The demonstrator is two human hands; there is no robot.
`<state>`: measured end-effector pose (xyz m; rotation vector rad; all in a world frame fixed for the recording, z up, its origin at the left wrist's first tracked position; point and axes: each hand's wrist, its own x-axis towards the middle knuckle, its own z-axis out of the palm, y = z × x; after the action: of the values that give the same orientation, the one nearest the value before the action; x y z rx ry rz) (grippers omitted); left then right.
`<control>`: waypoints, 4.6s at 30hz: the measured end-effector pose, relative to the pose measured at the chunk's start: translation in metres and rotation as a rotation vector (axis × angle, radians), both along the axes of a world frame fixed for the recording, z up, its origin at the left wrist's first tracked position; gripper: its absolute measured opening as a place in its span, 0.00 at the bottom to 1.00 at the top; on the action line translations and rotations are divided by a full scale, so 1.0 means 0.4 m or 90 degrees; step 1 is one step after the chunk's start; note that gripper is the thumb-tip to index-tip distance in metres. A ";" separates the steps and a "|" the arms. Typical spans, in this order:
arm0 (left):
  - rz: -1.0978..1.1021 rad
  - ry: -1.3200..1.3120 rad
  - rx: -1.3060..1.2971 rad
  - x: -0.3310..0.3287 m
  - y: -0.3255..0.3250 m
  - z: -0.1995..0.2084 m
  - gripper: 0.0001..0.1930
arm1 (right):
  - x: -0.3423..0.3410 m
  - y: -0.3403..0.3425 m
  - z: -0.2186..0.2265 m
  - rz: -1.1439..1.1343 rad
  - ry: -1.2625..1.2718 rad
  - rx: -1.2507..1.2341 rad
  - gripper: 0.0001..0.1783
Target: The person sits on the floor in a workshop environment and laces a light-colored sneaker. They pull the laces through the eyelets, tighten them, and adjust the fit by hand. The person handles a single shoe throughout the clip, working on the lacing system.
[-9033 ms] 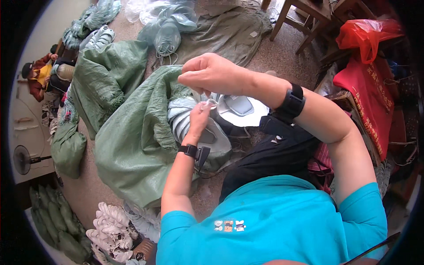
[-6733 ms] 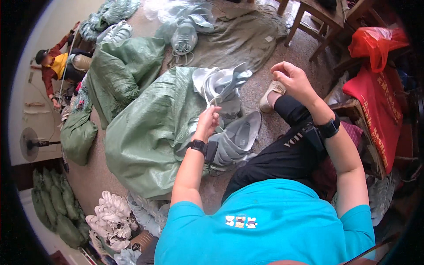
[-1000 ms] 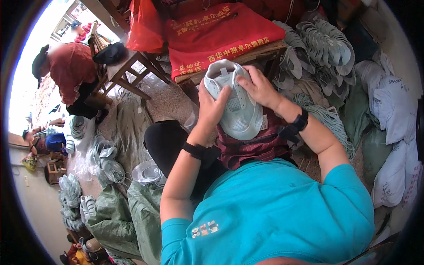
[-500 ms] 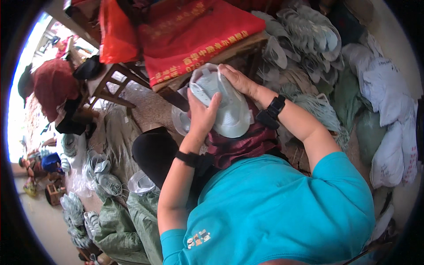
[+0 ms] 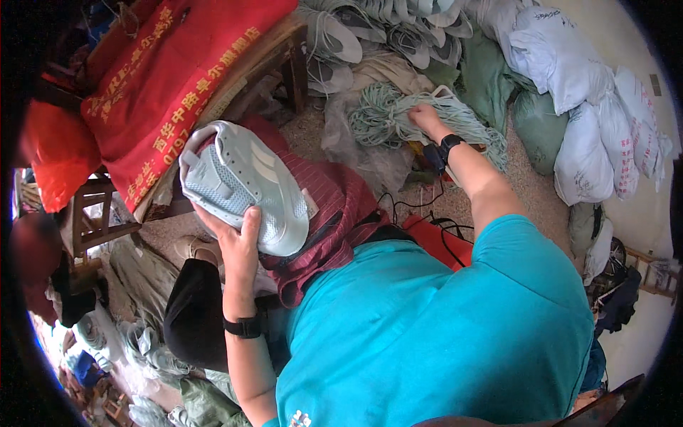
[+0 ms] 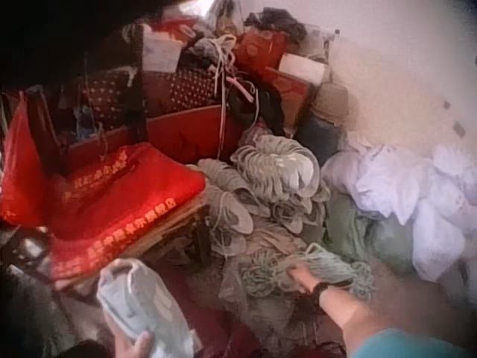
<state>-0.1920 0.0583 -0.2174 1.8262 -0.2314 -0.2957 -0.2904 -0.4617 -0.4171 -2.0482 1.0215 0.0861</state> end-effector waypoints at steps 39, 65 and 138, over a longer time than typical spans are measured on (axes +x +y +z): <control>-0.200 0.178 -0.178 -0.086 0.135 0.183 0.12 | 0.218 0.524 0.771 0.355 -0.362 0.181 0.08; -0.075 0.133 -0.129 -0.101 0.024 0.143 0.09 | 0.175 0.804 0.724 0.765 -0.436 -0.046 0.06; 0.092 -0.106 -0.116 -0.074 -0.014 0.022 0.17 | 0.240 0.812 0.648 0.691 -0.392 0.055 0.07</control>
<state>-0.2217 0.0527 -0.2085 1.6783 -0.2331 -0.0197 -0.1944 -0.1368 -0.1579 -2.1098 -0.5020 0.0467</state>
